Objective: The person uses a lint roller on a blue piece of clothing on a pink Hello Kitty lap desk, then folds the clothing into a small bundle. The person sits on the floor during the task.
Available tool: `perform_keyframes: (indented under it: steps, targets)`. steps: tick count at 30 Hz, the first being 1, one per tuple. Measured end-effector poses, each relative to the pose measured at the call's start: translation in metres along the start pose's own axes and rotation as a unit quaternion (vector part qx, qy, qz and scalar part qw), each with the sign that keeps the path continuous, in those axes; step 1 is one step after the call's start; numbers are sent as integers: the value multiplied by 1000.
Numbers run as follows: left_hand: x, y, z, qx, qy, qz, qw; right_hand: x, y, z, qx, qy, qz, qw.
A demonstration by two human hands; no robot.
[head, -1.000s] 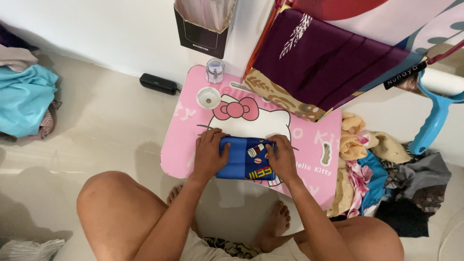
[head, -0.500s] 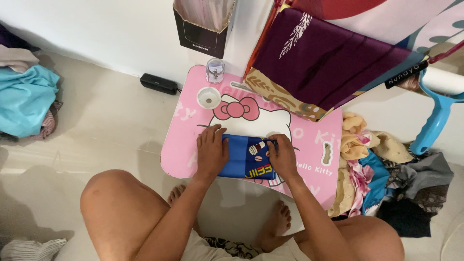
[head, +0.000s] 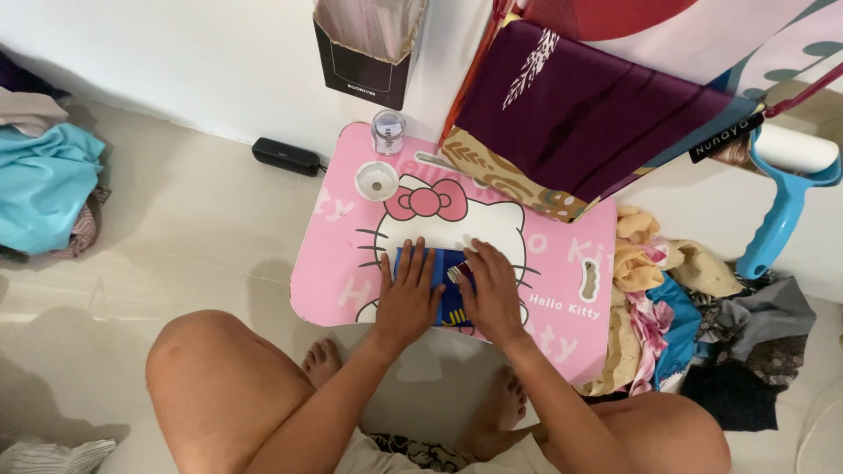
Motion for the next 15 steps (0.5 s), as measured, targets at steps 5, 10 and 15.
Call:
perform_keyframes:
  steps: [5,10,15]
  targets:
    - [-4,-3,7,7,36,-4,999,-23,-9,22,-21,-89,-25,995]
    - [-4,-2,5,7,51,-12,999,-21,-1,18,-7,-162,-23,986]
    - [-4,-4,9,4,59,-15,998,-27,8,22,-58,-185,-29,981]
Point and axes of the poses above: each hand's wrist, its own x-axis towards the middle knuckle, its own z-axis out of the palm, y = z × x, the point moved 1 cm from there along x, towards the middle knuckle, and after that the axes turned 1 degree about -x, right-handed, at the moved point
